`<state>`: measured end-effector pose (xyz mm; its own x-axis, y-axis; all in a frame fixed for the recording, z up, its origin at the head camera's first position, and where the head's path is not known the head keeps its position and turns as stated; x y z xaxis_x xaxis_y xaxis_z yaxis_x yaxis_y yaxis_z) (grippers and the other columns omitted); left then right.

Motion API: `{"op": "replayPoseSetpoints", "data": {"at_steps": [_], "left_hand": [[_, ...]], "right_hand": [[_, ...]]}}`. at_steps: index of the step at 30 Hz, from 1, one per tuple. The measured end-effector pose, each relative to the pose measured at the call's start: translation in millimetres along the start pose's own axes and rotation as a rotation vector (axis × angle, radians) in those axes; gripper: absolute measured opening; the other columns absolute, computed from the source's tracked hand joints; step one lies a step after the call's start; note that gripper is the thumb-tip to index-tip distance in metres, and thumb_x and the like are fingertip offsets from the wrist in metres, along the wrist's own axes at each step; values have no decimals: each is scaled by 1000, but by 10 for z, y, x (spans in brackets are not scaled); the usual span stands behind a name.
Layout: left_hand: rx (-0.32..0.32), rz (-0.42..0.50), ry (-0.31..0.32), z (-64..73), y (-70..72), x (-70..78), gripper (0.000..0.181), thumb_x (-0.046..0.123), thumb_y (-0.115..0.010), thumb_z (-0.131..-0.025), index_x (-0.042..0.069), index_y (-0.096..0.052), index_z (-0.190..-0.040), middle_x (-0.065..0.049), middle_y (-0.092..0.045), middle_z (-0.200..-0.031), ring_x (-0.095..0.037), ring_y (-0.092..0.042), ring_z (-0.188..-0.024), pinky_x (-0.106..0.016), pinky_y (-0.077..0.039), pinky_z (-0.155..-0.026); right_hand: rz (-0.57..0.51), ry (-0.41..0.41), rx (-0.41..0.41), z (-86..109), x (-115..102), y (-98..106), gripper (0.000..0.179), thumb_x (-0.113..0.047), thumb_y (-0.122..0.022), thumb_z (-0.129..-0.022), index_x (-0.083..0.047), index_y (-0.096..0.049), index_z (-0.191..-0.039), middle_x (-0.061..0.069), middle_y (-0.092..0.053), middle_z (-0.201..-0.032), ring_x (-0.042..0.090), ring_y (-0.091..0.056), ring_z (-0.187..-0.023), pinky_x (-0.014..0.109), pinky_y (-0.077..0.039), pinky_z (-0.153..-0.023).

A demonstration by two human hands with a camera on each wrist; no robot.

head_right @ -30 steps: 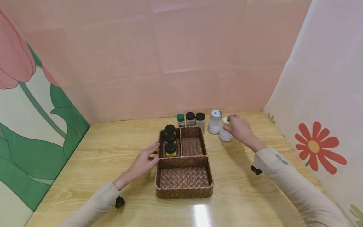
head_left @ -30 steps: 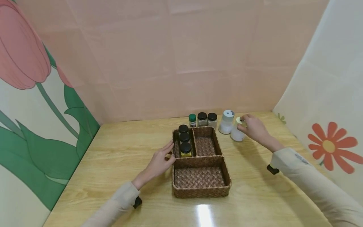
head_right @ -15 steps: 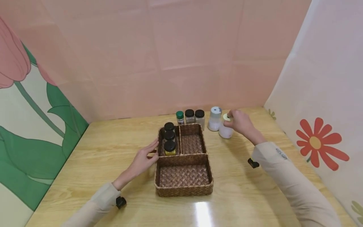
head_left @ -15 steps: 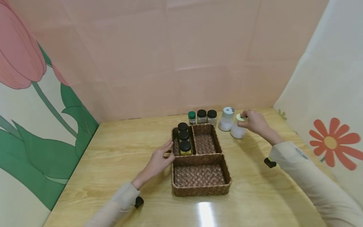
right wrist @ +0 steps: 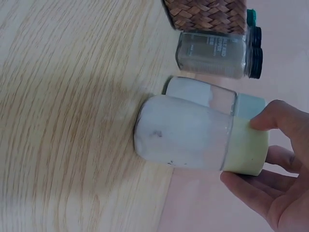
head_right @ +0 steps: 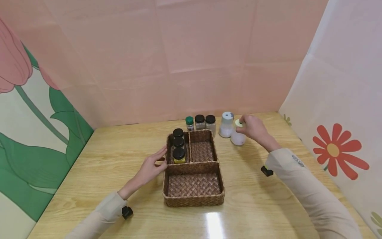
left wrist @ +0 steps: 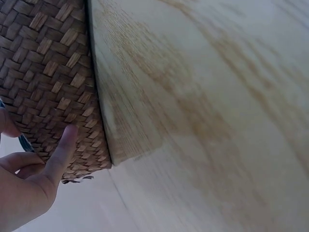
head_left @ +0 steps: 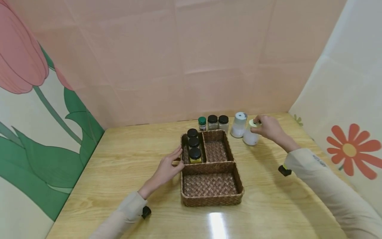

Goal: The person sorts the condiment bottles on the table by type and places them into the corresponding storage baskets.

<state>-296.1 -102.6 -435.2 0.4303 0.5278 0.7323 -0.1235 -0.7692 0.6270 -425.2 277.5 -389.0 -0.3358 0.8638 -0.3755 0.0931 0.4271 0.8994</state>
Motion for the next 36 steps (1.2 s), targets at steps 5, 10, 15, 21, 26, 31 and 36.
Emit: {"op": "replayPoseSetpoints", "data": {"at_steps": [5,10,15,21,26,31,36], "left_hand": [[7,4,-3,-10,10,-7,55,10,-58,-96,-4,-42,-147,-10,-35,-156,-5,-50,-48,-24,-44,-41],[9,5,-10,3,15,4,55,6,-59,-95,-5,-42,-146,-12,-35,-155,-3,-37,-39,-21,-39,-38],[0,2,1,7,15,6,55,8,-59,-96,-3,-41,-147,-10,-35,-156,0,-24,-33,-20,-37,-37],[-4,3,6,-2,11,1,56,8,-59,-96,-3,-41,-147,-10,-35,-156,-1,-24,-32,-21,-38,-38],[0,-5,10,-1,19,5,56,9,-59,-96,-3,-41,-148,-10,-34,-156,-1,-24,-33,-21,-37,-38],[4,-7,0,-4,24,15,55,7,-59,-96,-3,-41,-147,-12,-34,-156,-2,-24,-33,-21,-37,-38],[8,-5,-5,-5,12,15,55,5,-60,-95,-4,-42,-147,-12,-35,-156,0,-25,-32,-20,-37,-37]], "right_hand": [[-6,-1,11,2,-32,24,43,-20,-72,-87,14,-63,-113,33,-64,-111,42,-63,-89,55,-50,-74],[-19,1,15,11,-61,35,43,-18,-74,-86,14,-63,-112,33,-64,-109,41,-64,-87,54,-50,-74],[-21,1,12,21,-62,40,43,-18,-75,-85,14,-64,-111,33,-65,-109,42,-64,-88,55,-51,-74],[-26,-9,0,30,-75,39,42,-18,-75,-86,13,-65,-112,32,-65,-110,43,-64,-92,55,-51,-76],[-18,-7,-16,49,-144,28,41,-19,-75,-86,12,-66,-111,30,-66,-109,41,-65,-91,54,-52,-76],[-4,4,-11,49,-204,36,41,-19,-75,-84,11,-66,-111,30,-67,-109,41,-65,-90,54,-52,-76],[1,12,-4,59,-242,66,41,-19,-75,-84,11,-67,-111,29,-67,-109,41,-65,-90,54,-52,-75]]}}
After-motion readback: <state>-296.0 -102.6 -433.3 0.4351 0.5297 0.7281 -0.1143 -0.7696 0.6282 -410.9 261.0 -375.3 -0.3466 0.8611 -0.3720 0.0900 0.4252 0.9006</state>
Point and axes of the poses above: each hand's wrist, its own z-axis away from the middle knuckle, its own y-axis out of the back of the hand, x = y × z, the point moved 9 cm from there along -z, towards the middle knuckle
